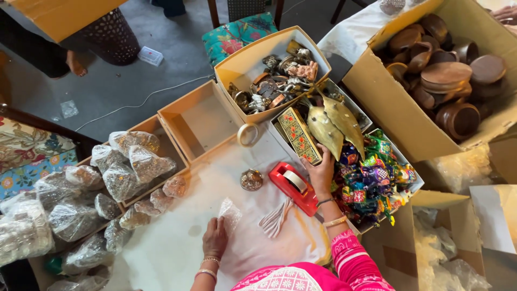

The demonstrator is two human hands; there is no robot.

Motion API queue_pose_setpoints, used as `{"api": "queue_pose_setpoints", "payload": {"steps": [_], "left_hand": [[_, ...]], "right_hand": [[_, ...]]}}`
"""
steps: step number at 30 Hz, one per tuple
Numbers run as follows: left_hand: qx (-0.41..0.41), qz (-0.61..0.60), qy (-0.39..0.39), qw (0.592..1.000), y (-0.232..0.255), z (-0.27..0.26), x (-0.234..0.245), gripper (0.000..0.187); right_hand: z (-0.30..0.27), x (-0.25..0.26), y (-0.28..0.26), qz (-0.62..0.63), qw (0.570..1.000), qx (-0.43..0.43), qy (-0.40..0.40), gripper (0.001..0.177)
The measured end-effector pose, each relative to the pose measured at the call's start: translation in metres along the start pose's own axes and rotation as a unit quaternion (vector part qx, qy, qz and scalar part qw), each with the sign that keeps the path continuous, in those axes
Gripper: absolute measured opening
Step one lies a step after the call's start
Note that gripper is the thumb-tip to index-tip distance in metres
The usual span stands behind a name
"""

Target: The person wraps a small metal decorative item in bubble wrap on a table. They fold the bubble wrap around the item and secure it with tape. The person then places the wrapped item into a cardboard box with other wrapped items.

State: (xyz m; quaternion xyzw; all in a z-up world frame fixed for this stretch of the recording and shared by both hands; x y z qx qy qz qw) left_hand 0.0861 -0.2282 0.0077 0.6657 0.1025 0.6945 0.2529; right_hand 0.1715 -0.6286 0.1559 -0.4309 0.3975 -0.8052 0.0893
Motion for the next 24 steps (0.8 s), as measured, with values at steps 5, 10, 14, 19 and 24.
{"api": "queue_pose_setpoints", "payload": {"steps": [5, 10, 14, 19, 24], "left_hand": [[0.007, -0.003, -0.009, 1.000, 0.000, 0.000, 0.000, 0.032], [-0.013, -0.005, 0.000, 1.000, -0.004, -0.002, -0.004, 0.035], [0.005, -0.004, -0.013, 1.000, -0.003, -0.004, -0.003, 0.034], [0.021, -0.005, -0.031, 0.999, -0.002, -0.001, 0.001, 0.034], [0.009, 0.006, -0.023, 1.000, -0.004, -0.003, -0.005, 0.033]], "right_hand": [[0.000, -0.005, 0.003, 0.024, 1.000, 0.007, 0.002, 0.056], [0.004, -0.003, 0.003, 0.378, 0.921, -0.089, -0.008, 0.040], [0.023, 0.003, -0.011, 0.457, 0.880, -0.130, -0.006, 0.038], [0.094, 0.009, -0.054, 0.472, 0.873, -0.118, 0.015, 0.041], [0.171, -0.032, -0.048, 0.442, 0.888, -0.126, -0.002, 0.040]]}}
Point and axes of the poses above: each hand's wrist, its own z-axis towards the middle knuckle, its own x-axis out of the back of the hand, y = z × x, the point moved 2 cm from there along z, towards the middle knuckle, and after that the axes turned 5 degrees about -z, right-handed, at the moved point
